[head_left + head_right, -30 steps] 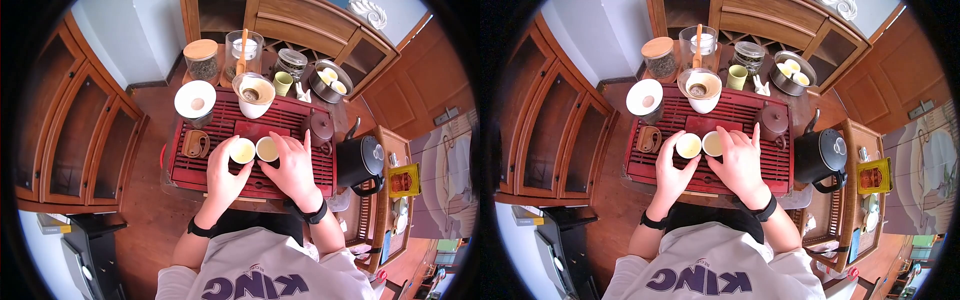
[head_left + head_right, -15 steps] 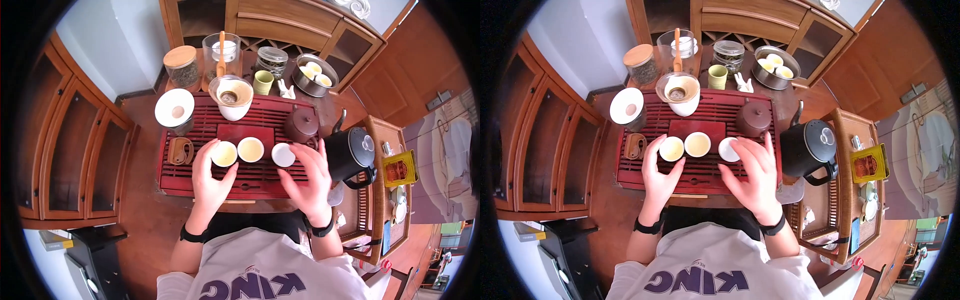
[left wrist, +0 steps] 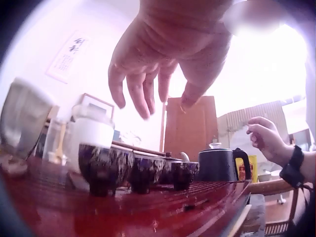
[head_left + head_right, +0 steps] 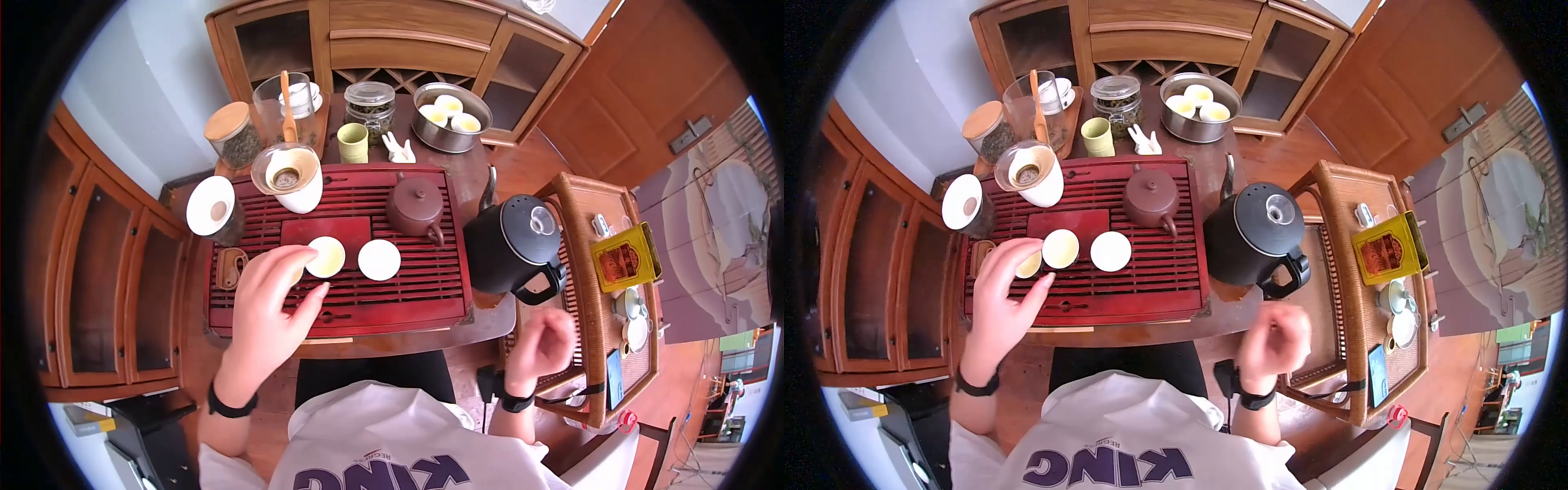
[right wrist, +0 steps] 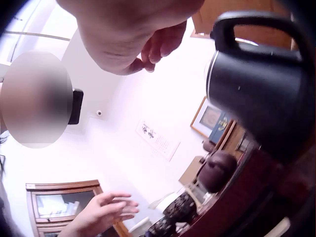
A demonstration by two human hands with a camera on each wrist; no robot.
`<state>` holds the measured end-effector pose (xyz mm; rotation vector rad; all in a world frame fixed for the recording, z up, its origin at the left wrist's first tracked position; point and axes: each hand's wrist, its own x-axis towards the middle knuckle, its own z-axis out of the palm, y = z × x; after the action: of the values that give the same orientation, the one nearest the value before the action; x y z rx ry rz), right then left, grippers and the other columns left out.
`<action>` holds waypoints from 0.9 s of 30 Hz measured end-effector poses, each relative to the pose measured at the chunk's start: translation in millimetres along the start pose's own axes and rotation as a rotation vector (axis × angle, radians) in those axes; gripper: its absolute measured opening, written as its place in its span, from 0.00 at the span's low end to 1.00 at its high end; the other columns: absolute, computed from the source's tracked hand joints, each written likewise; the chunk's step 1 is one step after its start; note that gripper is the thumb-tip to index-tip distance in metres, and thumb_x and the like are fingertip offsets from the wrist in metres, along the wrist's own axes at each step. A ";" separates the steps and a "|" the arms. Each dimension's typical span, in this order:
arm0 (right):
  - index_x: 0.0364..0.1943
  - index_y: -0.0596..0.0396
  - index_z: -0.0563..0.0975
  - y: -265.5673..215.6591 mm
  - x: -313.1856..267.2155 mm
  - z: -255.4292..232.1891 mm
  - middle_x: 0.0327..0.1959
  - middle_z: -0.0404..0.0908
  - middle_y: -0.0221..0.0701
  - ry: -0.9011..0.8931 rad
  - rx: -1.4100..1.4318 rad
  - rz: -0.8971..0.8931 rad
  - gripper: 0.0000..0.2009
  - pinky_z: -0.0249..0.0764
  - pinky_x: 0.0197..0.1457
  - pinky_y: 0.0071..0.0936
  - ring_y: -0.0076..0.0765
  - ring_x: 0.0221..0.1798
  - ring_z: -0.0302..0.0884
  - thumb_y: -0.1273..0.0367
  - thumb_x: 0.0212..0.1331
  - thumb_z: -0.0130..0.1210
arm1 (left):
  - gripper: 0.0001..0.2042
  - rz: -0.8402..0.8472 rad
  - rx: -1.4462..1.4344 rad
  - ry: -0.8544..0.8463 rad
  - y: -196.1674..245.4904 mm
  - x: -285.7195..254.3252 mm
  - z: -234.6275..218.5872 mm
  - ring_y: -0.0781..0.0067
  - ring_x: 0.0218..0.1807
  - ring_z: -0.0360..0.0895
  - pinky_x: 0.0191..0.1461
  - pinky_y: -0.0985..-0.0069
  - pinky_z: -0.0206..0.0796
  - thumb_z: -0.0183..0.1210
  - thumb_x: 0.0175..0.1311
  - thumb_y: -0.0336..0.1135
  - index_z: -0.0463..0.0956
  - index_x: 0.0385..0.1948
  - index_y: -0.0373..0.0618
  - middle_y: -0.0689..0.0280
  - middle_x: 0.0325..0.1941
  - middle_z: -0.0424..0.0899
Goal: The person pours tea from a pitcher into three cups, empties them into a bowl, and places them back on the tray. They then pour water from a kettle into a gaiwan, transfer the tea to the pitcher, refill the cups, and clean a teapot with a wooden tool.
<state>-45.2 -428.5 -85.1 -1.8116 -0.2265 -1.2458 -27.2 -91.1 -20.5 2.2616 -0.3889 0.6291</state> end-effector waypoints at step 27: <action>0.40 0.56 0.73 13.0 5.6 110.6 0.32 0.81 0.45 -0.629 -0.146 0.292 0.04 0.75 0.34 0.45 0.57 0.33 0.80 0.72 0.66 0.54 | 0.09 0.189 0.417 -0.726 10.8 139.3 115.6 0.49 0.40 0.81 0.41 0.56 0.75 0.57 0.68 0.39 0.73 0.38 0.43 0.54 0.38 0.80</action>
<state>37.6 -354.9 -97.8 -2.2310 -0.2097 -0.4762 121.1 -194.7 -7.9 2.8345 -0.8952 -0.0675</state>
